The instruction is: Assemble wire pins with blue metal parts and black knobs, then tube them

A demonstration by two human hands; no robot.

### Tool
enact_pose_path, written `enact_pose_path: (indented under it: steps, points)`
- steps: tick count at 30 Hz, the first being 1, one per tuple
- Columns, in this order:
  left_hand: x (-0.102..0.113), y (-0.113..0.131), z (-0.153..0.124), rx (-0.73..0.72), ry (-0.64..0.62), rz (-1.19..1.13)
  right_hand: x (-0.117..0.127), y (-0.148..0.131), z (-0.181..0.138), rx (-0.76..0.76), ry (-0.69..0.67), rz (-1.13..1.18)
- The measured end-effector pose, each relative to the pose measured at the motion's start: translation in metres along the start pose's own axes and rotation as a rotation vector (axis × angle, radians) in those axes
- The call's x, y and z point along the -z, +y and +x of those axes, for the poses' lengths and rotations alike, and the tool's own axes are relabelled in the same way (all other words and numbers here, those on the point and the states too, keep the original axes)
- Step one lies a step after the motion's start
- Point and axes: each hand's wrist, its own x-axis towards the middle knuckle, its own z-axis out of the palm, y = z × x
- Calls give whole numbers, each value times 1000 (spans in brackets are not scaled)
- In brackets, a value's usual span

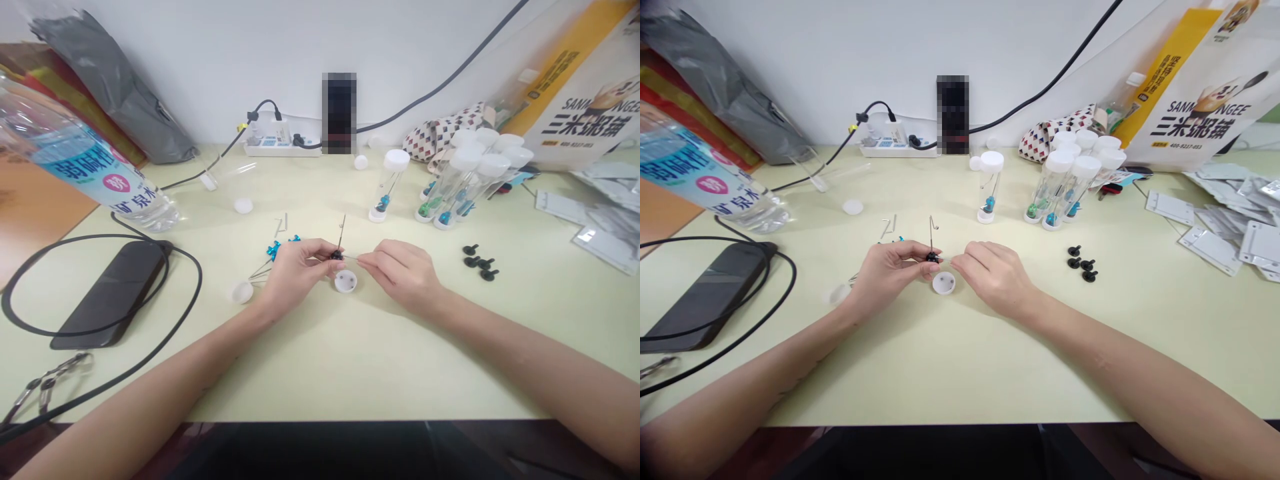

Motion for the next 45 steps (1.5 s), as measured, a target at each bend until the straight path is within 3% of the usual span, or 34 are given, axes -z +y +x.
enact_pose_path:
  steps: [4,9,16,19,25,33,38,45]
  points:
    - [0,-2,-2,-33,12,30,2,-4,2,-80,-16,84]
    - [2,-6,-2,-124,38,112,8,-10,6,-293,-52,391]
    - [4,-7,-1,-234,59,246,10,-10,14,-823,-218,1042]
    - [4,-6,-1,-254,40,260,8,-8,13,-894,-268,1208]
    - [4,-2,-2,-296,-36,302,7,-8,11,-955,-249,1269]
    - [3,2,-4,-228,-112,221,6,-11,11,-938,-185,1347]
    - [2,6,-5,-141,-115,7,8,-11,10,-848,-158,1187]
    - [6,12,-3,-99,-68,-147,10,-5,5,-183,83,291]
